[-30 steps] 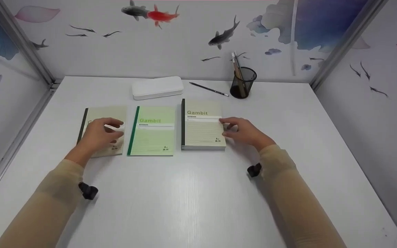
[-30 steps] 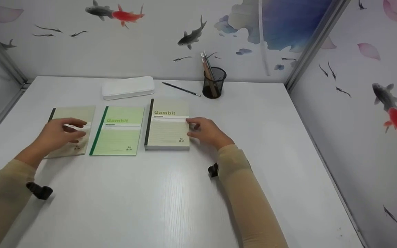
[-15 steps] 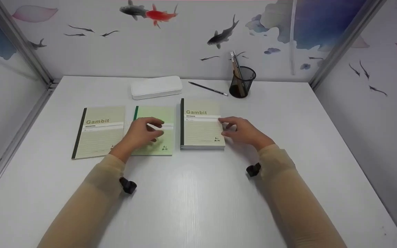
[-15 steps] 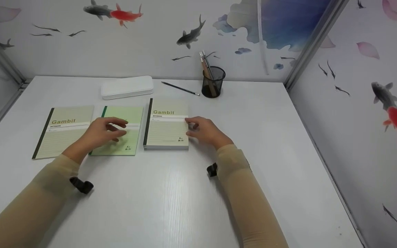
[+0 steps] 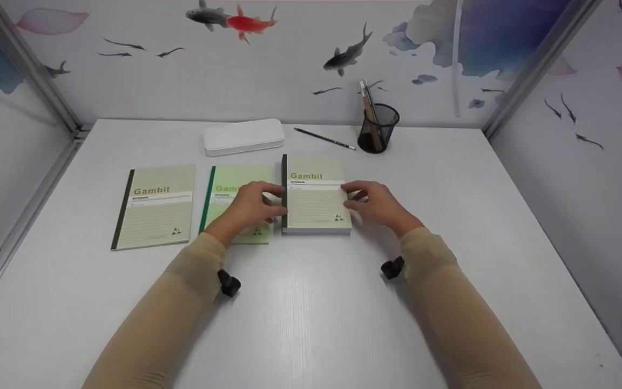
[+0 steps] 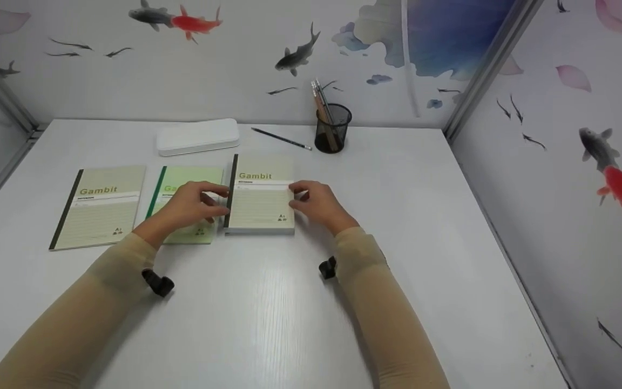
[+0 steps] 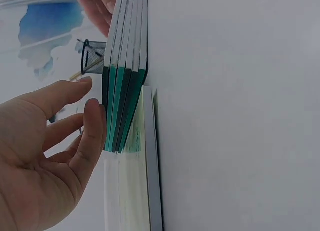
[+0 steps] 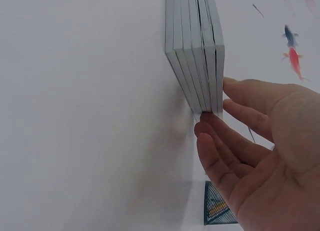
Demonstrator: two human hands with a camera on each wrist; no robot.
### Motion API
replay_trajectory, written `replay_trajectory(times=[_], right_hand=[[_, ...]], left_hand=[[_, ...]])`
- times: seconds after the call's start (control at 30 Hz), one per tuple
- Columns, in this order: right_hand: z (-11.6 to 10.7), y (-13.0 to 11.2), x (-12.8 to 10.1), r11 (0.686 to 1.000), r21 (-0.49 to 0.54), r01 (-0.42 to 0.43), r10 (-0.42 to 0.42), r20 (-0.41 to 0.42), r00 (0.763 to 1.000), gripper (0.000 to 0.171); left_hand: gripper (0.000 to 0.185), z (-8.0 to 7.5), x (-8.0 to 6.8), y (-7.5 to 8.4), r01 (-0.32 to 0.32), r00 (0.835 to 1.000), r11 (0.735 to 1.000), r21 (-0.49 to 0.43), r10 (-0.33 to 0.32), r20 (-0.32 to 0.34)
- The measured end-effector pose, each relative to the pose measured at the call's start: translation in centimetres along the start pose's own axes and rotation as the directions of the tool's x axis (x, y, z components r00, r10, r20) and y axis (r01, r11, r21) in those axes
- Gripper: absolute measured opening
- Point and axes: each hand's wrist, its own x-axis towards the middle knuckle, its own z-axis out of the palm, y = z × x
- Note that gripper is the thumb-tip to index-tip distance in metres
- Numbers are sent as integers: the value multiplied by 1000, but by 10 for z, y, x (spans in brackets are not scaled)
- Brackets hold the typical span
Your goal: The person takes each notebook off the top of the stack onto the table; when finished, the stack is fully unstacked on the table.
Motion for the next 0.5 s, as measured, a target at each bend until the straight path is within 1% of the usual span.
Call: replay_trajectory(times=[0.1, 0.17, 0.3, 0.4, 0.5], right_hand=[[2, -1, 4, 995, 83, -62, 66, -36, 997, 49], [4, -1, 8, 988, 120, -92, 99, -56, 994, 52], [6, -2, 13, 983, 136, -123, 134, -73, 988, 61], [6, -2, 16, 976, 160, -149, 162, -69, 984, 63], [6, -2, 18, 963, 199, -179, 193, -51, 980, 59]], left_hand=[[56, 3, 3, 0, 0, 1000, 1000, 20, 1, -6], [57, 3, 5, -1, 3, 1000, 1000, 27, -3, -2], [57, 3, 8, -5, 9, 1000, 999, 38, -10, 13], [57, 2, 8, -7, -14, 1000, 998, 56, 13, 18], [59, -1, 9, -7, -47, 999, 996, 80, 45, 18]])
